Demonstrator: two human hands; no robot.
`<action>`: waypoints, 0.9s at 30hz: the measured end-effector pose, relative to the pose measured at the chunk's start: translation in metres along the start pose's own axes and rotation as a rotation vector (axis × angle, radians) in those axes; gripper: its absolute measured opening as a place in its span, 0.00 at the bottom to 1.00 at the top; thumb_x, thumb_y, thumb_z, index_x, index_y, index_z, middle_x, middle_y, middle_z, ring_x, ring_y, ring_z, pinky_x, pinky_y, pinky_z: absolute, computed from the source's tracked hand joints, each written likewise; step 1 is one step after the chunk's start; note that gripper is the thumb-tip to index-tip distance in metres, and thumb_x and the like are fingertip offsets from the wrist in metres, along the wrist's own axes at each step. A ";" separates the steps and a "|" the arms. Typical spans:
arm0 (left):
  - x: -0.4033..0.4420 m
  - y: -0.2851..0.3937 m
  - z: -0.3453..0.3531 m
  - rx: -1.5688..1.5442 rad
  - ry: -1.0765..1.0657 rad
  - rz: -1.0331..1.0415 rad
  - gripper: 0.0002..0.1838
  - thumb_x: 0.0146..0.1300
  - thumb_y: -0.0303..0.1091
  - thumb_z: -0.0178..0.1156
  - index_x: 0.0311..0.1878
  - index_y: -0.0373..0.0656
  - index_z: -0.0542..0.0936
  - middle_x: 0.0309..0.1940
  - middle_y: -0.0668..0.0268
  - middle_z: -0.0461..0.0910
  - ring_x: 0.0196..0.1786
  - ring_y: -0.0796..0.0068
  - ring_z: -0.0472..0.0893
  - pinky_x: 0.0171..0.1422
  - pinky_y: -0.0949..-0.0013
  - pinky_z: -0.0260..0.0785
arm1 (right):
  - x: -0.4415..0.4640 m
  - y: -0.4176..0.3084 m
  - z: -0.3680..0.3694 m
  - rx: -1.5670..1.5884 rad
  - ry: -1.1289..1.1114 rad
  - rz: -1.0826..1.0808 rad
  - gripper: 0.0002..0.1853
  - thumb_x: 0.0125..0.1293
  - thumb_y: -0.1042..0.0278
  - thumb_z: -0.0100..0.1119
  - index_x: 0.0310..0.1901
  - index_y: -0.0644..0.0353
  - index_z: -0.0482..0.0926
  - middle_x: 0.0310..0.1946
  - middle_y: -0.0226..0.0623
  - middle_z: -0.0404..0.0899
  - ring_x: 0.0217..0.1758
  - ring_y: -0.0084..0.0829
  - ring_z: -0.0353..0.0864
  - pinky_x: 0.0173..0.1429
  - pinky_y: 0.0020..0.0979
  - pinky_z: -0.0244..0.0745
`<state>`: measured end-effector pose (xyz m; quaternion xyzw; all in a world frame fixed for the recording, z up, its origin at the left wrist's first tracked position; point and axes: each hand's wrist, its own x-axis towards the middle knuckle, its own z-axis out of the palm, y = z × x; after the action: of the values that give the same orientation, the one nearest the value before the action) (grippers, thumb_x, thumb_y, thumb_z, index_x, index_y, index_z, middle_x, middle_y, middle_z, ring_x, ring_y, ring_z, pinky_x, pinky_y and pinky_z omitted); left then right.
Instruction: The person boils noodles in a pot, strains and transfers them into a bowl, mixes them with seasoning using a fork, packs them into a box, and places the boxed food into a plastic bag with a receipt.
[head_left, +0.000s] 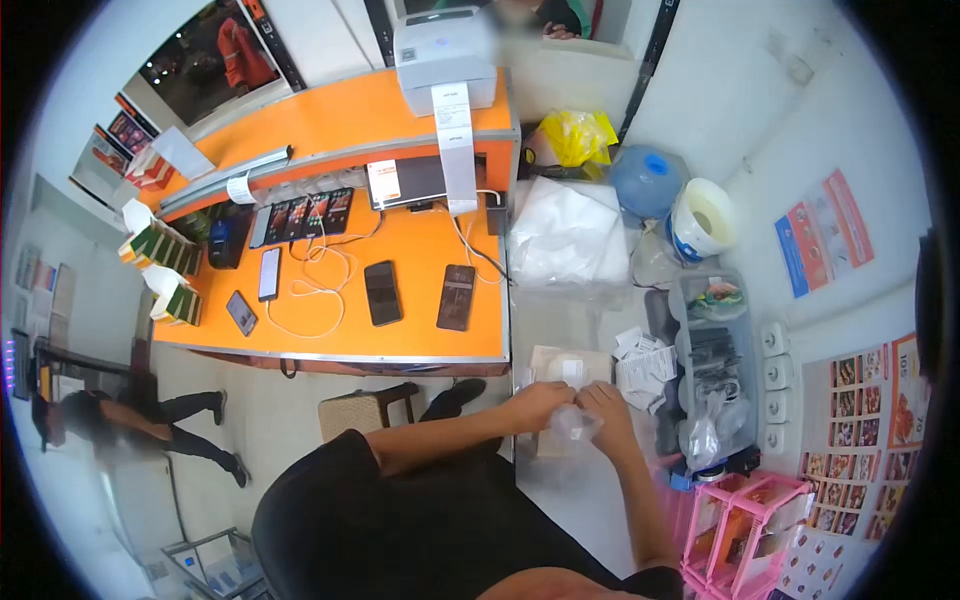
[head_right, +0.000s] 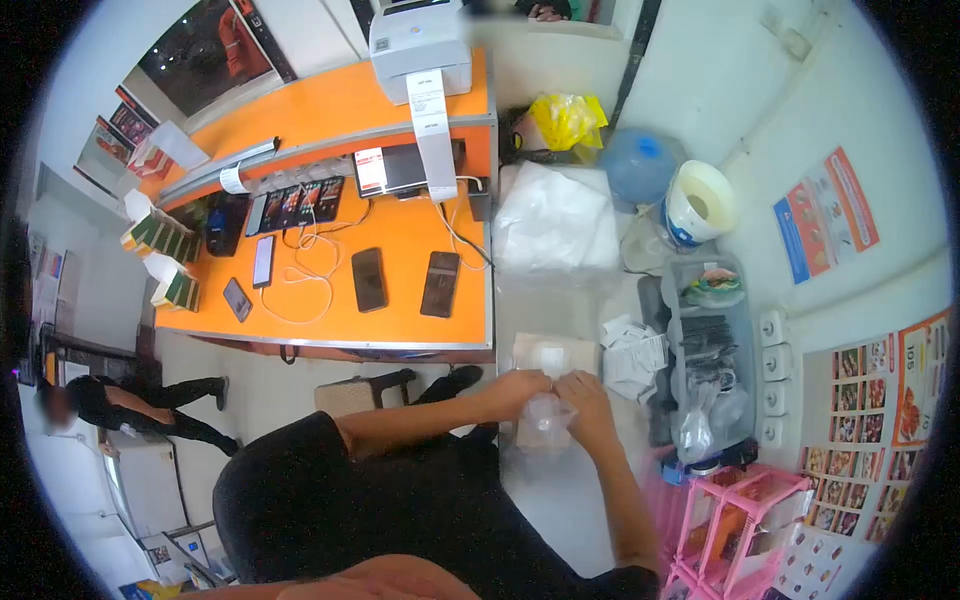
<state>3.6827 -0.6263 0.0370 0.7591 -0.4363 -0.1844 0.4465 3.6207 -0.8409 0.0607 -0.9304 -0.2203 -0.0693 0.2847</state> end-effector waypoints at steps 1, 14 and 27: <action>-0.003 -0.005 0.007 0.007 0.010 0.028 0.18 0.54 0.25 0.67 0.49 0.41 0.77 0.46 0.51 0.81 0.53 0.43 0.82 0.57 0.50 0.76 | 0.003 0.001 0.004 0.018 0.011 -0.042 0.12 0.54 0.71 0.66 0.42 0.57 0.82 0.42 0.39 0.83 0.47 0.46 0.81 0.55 0.44 0.77; -0.032 0.001 0.012 -0.087 0.216 -0.080 0.24 0.55 0.22 0.67 0.58 0.42 0.79 0.46 0.54 0.85 0.50 0.50 0.86 0.55 0.56 0.79 | 0.016 0.030 0.006 0.210 -0.381 -0.087 0.11 0.57 0.67 0.69 0.43 0.53 0.85 0.38 0.39 0.79 0.47 0.48 0.80 0.49 0.43 0.75; -0.209 -0.066 -0.083 0.053 0.342 -0.492 0.15 0.63 0.39 0.72 0.47 0.42 0.83 0.35 0.59 0.87 0.37 0.60 0.88 0.44 0.58 0.81 | 0.046 0.003 -0.009 -0.099 -0.411 -0.200 0.08 0.63 0.66 0.68 0.40 0.59 0.85 0.44 0.42 0.85 0.55 0.45 0.82 0.68 0.47 0.72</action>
<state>3.6555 -0.3958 0.0027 0.8735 -0.1623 -0.1453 0.4353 3.6632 -0.8311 0.0780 -0.9113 -0.3613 0.0829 0.1795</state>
